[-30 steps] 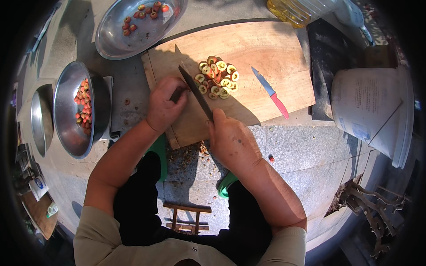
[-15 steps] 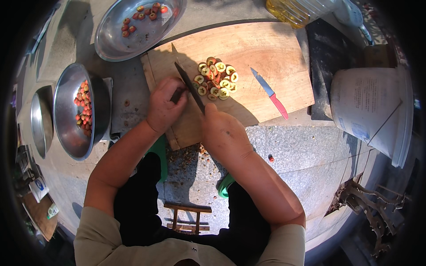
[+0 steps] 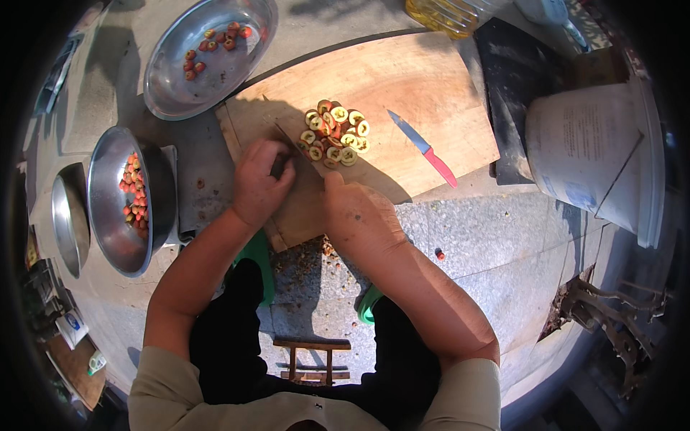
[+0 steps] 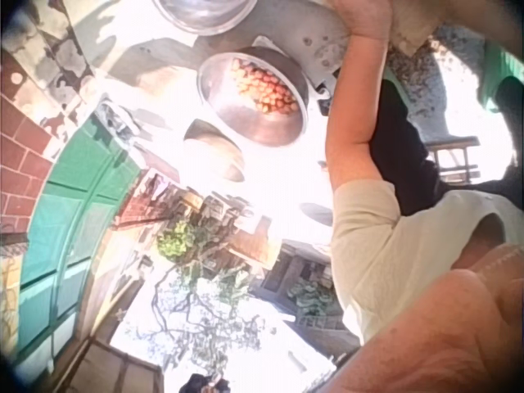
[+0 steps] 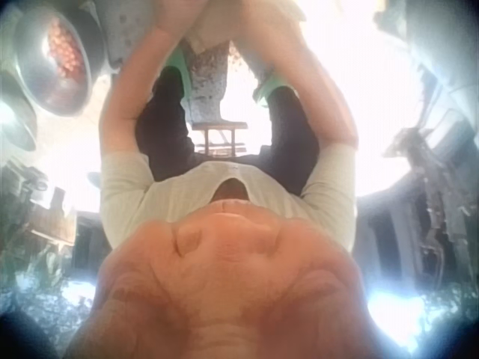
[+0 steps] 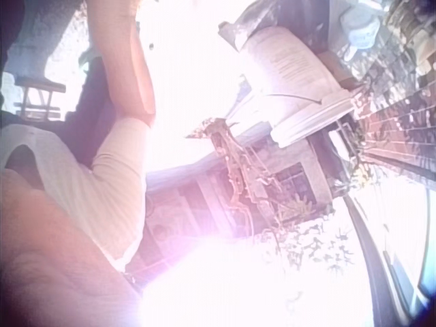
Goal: The person peels small reddish fruits with a small knife, then slices them into rings on a wooden cutting board using a cleaver. The sliced rings are placed on the board while the peels are discarded.
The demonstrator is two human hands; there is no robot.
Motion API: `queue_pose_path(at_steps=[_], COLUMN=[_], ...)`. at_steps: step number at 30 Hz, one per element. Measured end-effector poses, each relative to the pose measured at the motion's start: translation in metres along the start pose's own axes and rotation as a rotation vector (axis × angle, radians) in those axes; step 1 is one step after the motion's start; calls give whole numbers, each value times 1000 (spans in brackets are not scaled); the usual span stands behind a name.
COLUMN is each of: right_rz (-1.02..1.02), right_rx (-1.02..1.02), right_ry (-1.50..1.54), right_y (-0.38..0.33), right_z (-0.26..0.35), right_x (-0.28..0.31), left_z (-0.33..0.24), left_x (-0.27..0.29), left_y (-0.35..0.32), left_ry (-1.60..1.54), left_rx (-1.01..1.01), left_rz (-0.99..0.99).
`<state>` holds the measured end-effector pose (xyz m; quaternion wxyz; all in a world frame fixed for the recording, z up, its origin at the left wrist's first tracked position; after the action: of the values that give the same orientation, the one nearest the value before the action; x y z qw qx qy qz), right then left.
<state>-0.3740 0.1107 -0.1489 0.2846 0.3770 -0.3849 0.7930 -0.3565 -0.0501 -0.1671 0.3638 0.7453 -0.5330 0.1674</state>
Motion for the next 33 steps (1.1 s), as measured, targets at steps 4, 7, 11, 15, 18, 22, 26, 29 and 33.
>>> queue_pose_path(at_steps=[4, 7, 11, 15, 18, 22, 26, 29, 33], right_rz=[-68, -29, 13, 16, 25, 17, -13, 16, -11], right_rx=[-72, -77, -125, -90, -92, -66, -57, -67, -42], right_ry=[54, 56, 52, 51, 61, 61, 99, 118, 103], right_y=[9, 10, 10, 9, 11, 10, 12, 12, 10], right_z=[-16, -18, -21, -15, -16, -18, -20, -22, -22], right_x=[12, 10, 8, 12, 13, 12, 14, 12, 13], left_z=[-10, -22, 3, 72, 113, 153, 159, 156, 142], left_x=[15, 37, 57, 58, 42, 19, 14, 12, 22], left_y=[22, 52, 120, 186, 201, 214, 223, 223, 223], left_ry=[-162, -185, 15, 325, 511, 703, 729, 748, 754], left_rx=[10, -96, -110, -54, -93, -57, -63, -87, -24], left_rz=[-133, -245, -295, -119, 7, 184, 175, 169, 96])
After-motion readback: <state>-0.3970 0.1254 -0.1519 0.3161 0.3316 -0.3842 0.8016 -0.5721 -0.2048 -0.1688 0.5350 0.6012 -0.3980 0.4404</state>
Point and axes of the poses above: each hand's wrist, its own y-axis towards the middle knuckle, its own x-axis out of the back of the hand, z = x × y, the point moved 9 cm from there along y, towards the middle knuckle, and after that the axes turned 1 degree about -z, right-handed, at the moved point
